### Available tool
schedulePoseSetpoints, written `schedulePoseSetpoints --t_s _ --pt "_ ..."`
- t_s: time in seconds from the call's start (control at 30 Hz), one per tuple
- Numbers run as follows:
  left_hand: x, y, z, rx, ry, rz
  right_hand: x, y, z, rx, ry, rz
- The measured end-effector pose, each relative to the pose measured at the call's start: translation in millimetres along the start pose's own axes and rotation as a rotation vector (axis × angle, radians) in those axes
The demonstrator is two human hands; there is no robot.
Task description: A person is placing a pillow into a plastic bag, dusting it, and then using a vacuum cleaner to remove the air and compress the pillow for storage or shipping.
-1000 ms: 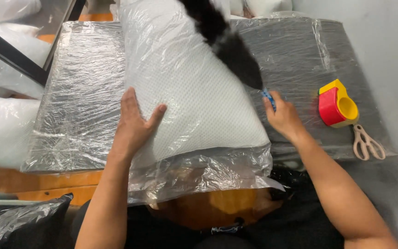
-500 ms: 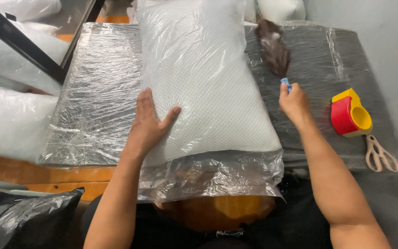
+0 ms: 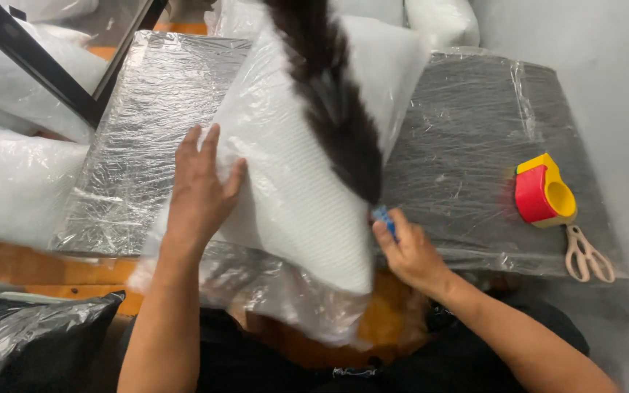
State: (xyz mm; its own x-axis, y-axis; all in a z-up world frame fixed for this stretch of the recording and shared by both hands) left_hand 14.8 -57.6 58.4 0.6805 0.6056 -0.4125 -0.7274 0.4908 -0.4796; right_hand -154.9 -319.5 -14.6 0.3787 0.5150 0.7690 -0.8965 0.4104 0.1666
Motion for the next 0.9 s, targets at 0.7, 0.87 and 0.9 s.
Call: schedulePoseSetpoints --t_s 0.7,0.87,0.9 --pt "-11.4 13.8 -36.1 0.41 -0.193 -0.07 -116.7 -64.5 206.7 -0.583 0.364 -0.089" --pt "-10.5 10.2 -33.2 0.346 -0.177 -0.08 -111.9 -67.9 205.9 -0.731 0.873 -0.159" --pt "-10.5 10.0 -34.8 0.382 -0.178 -0.074 -108.6 -64.6 208.6 -0.841 0.771 -0.014"
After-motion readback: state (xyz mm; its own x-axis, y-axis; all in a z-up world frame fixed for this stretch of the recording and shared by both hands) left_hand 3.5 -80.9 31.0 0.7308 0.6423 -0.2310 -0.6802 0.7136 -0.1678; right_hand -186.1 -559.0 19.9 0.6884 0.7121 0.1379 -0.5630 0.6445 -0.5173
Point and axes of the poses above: each hand's wrist, its own y-axis away from the middle knuckle, its own z-axis out of the back of the hand, x = y × z, the point moved 8 cm from there along -y, towards the middle knuckle, and after that the axes turned 12 degrees about -z, right-handed, at the moved point
